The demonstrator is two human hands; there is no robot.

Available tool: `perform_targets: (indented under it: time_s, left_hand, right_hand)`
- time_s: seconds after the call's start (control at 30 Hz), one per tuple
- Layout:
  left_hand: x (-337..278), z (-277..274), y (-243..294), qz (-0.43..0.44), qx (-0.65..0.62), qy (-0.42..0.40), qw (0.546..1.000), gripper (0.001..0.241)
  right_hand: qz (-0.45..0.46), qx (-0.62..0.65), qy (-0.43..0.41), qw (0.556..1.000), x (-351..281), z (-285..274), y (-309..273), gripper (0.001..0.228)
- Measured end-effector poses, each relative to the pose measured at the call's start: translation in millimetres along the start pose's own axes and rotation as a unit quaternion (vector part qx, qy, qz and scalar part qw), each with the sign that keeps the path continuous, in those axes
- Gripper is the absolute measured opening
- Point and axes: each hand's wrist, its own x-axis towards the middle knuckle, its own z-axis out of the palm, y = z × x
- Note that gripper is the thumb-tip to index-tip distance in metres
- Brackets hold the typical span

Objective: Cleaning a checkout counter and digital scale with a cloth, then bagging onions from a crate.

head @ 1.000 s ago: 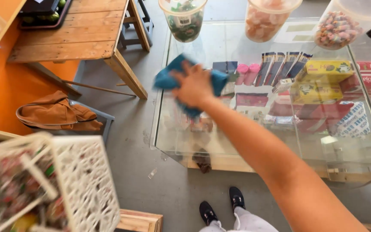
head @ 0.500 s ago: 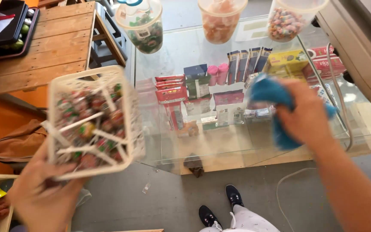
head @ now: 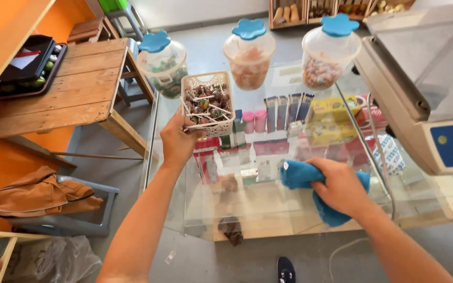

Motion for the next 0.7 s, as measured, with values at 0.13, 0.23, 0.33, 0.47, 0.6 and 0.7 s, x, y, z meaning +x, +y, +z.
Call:
perform_targets:
  time_s: [0.13, 0.23, 0.33, 0.47, 0.6, 0.7]
  left_hand:
    - [17.1, 13.1, -8.2, -0.017, 0.006, 0.001, 1.000, 0.034]
    - [21.2, 18.5, -27.5, -0.034, 0.026, -0.005, 0.999, 0.034]
    - [25.1, 28.1, -64.8, -0.062, 0.055, -0.013, 0.996, 0.037]
    - [21.7, 23.2, -50.0, -0.034, 0.099, -0.062, 0.993, 0.043]
    - [20.6, 21.7, -33.3, -0.083, 0.087, -0.068, 0.990, 0.039]
    - [18.8, 22.6, -38.0, -0.042, 0.110, -0.070, 0.991, 0.041]
  right_hand:
    - [0.009, -0.139, -0.012, 0.990, 65.7, -73.8, -46.0, 0.055]
    - [0.001, -0.191, -0.056, 0.980, 132.0, -92.0, -76.8, 0.067]
    - [-0.016, -0.231, -0.056, 0.971, 191.0, -100.6, -100.8, 0.073]
    - [-0.095, -0.274, 0.025, 0.957, 273.0, -125.4, -135.3, 0.065]
    - [-0.147, -0.313, 0.043, 0.937, 352.5, -86.8, -136.7, 0.079]
    - [-0.040, -0.344, -0.122, 0.930, 358.7, -65.5, -145.6, 0.094]
